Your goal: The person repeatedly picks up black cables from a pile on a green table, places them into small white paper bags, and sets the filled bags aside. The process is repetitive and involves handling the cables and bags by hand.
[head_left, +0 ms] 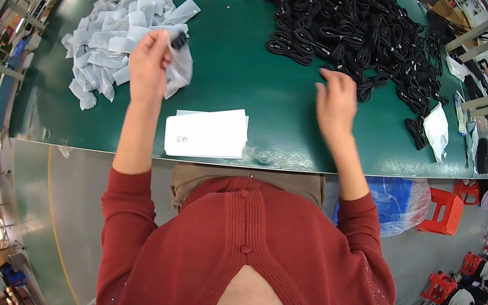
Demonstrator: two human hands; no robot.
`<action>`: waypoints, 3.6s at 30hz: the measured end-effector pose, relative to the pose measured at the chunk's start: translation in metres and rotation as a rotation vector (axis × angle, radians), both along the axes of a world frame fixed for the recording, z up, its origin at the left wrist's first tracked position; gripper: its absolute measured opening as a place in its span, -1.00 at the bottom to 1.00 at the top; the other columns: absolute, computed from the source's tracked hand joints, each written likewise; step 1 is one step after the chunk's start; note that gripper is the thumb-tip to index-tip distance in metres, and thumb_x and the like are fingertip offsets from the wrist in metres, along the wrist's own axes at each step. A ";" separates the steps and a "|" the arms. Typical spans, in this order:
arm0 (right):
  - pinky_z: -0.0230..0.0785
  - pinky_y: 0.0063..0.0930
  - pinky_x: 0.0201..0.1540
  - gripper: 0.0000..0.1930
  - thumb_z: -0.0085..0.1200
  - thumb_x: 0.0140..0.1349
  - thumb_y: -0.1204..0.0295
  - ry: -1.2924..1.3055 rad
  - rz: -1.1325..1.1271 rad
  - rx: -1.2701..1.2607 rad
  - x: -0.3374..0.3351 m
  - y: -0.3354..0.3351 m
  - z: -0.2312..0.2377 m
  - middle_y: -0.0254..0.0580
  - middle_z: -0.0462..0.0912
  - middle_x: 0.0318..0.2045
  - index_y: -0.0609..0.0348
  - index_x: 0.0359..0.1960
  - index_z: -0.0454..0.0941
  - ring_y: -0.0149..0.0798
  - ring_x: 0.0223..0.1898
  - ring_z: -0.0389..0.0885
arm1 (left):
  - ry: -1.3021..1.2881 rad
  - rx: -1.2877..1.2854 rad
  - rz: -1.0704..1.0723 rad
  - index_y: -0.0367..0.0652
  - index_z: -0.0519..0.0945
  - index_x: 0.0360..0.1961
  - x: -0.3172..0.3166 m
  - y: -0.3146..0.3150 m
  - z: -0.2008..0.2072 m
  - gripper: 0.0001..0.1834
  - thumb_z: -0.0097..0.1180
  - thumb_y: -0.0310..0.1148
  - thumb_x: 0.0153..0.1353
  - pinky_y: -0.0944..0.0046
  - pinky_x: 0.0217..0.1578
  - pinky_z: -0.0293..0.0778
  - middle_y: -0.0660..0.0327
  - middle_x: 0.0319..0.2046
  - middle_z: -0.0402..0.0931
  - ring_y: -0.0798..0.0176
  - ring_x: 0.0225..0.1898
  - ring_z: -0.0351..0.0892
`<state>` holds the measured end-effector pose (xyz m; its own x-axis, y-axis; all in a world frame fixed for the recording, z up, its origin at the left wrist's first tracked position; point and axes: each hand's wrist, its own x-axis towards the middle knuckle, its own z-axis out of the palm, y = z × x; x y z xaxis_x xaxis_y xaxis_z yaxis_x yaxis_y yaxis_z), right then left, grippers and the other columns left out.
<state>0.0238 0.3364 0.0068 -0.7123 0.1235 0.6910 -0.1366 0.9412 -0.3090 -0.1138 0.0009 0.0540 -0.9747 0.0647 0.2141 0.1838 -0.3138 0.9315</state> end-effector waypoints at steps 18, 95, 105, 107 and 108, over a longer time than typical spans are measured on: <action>0.44 -0.13 -0.19 -0.71 0.15 0.18 0.52 -0.191 -0.032 0.101 0.025 0.033 -0.037 -0.07 0.50 -0.23 0.24 -0.04 0.56 0.05 -0.21 0.54 | 0.142 -0.216 0.297 -0.36 0.51 0.08 -0.021 -0.024 -0.006 -0.60 0.19 -0.35 0.30 0.34 -0.11 0.48 0.19 -0.17 0.56 0.34 -0.12 0.54; 0.53 -0.07 -0.35 -0.62 0.01 0.36 0.03 -0.493 0.046 0.019 -0.087 -0.019 -0.017 0.12 0.62 -0.44 0.14 -0.21 0.51 0.15 -0.35 0.65 | -0.006 -0.121 -0.032 -0.29 0.59 -0.13 -0.021 -0.012 0.014 -0.78 0.16 -0.34 0.34 0.51 -0.45 0.22 0.30 -0.43 0.55 0.55 -0.53 0.26; 0.53 -0.12 -0.20 -0.76 0.14 0.19 0.45 -0.334 0.092 0.180 -0.020 -0.008 -0.030 0.11 0.53 -0.24 0.29 -0.15 0.46 0.17 -0.27 0.62 | 0.186 -0.335 0.313 -0.23 0.60 -0.07 -0.008 -0.020 0.002 -0.75 0.19 -0.33 0.31 0.40 -0.29 0.41 0.22 -0.21 0.57 0.41 -0.38 0.49; 0.51 -0.10 -0.17 -0.77 0.09 0.22 0.48 -0.349 0.128 0.082 -0.011 -0.011 -0.030 0.12 0.55 -0.23 0.32 -0.13 0.49 0.17 -0.24 0.61 | 0.237 -0.517 0.098 -0.17 0.62 -0.10 0.034 -0.006 -0.017 -0.78 0.24 -0.39 0.24 0.37 -0.29 0.43 0.24 -0.19 0.57 0.40 -0.36 0.47; 0.50 -0.09 -0.15 -0.77 0.07 0.23 0.48 -0.387 0.150 -0.042 -0.004 -0.015 -0.026 0.13 0.57 -0.23 0.33 -0.12 0.51 0.17 -0.23 0.61 | 0.271 -0.578 -0.036 -0.14 0.63 -0.13 0.053 0.002 -0.032 -0.78 0.28 -0.43 0.18 0.36 -0.29 0.43 0.26 -0.21 0.57 0.40 -0.35 0.46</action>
